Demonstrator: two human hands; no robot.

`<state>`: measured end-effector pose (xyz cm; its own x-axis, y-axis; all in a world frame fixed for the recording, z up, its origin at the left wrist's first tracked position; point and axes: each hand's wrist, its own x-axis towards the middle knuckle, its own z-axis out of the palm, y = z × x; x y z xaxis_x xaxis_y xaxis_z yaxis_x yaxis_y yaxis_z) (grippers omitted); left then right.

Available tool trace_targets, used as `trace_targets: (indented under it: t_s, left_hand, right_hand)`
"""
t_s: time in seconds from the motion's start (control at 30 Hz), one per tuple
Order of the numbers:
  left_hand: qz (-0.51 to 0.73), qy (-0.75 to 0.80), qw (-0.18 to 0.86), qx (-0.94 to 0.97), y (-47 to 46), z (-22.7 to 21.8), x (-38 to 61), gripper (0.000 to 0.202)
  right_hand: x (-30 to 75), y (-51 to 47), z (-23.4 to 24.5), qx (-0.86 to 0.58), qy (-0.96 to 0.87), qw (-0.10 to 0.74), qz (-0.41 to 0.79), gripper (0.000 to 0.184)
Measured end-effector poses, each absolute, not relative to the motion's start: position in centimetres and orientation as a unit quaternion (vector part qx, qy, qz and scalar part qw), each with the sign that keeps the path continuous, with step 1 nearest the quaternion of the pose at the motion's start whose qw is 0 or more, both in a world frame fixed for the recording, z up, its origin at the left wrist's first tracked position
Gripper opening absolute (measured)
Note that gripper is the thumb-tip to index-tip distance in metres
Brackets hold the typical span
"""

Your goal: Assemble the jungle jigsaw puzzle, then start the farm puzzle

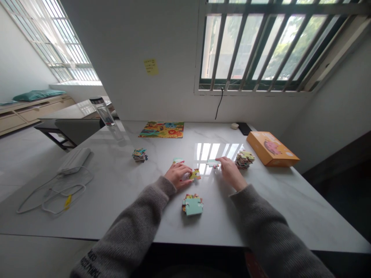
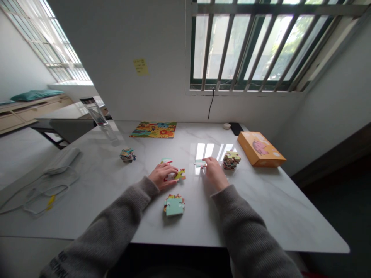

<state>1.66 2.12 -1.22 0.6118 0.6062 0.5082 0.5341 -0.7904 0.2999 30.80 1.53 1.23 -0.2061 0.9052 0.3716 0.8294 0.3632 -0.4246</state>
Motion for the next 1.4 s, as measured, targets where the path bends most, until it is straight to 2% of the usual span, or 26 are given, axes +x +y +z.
trace_targets:
  t_s: [0.07,0.13,0.27,0.37,0.5,0.67,0.77,0.87,1.03,1.23,1.4]
  left_hand:
    - [0.286,0.321,0.077,0.900,2.3,-1.8,1.8,0.024]
    - [0.277,0.326,0.087,0.900,2.4,-2.2,1.8,0.024]
    - [0.263,0.322,0.087,0.905,2.4,-2.4,1.7,0.024]
    - [0.266,0.331,0.075,0.902,2.3,-2.2,1.6,0.034]
    - [0.273,0.355,0.069,0.891,2.4,-2.1,1.4,0.038]
    - [0.275,0.311,0.087,0.906,2.3,-2.1,1.6,0.011]
    - [0.292,0.277,0.106,0.909,2.1,-1.9,1.8,0.018]
    - [0.302,0.260,0.132,0.908,2.0,-1.9,1.9,0.023]
    - [0.313,0.260,0.157,0.900,2.1,-2.3,2.1,0.024]
    - [0.286,0.271,0.129,0.910,1.4,-1.1,2.2,0.027]
    - [0.256,0.273,0.110,0.921,1.2,-0.6,2.2,0.019]
  right_hand:
    - [30.7,1.7,0.2,-0.578,-0.786,0.213,0.048,0.038]
    - [30.5,2.1,-0.2,-0.579,-0.795,0.176,0.032,0.037]
    - [30.1,3.0,0.3,-0.549,-0.820,0.157,0.050,0.034]
    - [30.2,3.3,0.8,-0.521,-0.832,0.155,0.110,0.034]
    - [30.3,2.9,0.4,-0.493,-0.834,0.188,0.161,0.041]
    - [30.0,3.0,0.0,-0.507,-0.817,0.232,0.148,0.041]
    - [29.8,3.3,0.1,-0.505,-0.806,0.269,0.155,0.035]
    - [29.5,3.5,0.1,-0.500,-0.777,0.311,0.224,0.025]
    - [27.7,3.9,-0.2,-0.510,-0.710,0.378,0.305,0.032]
    - [24.5,3.9,-0.7,-0.540,-0.744,0.327,0.219,0.027]
    - [23.1,3.2,-0.7,-0.574,-0.770,0.256,0.111,0.024]
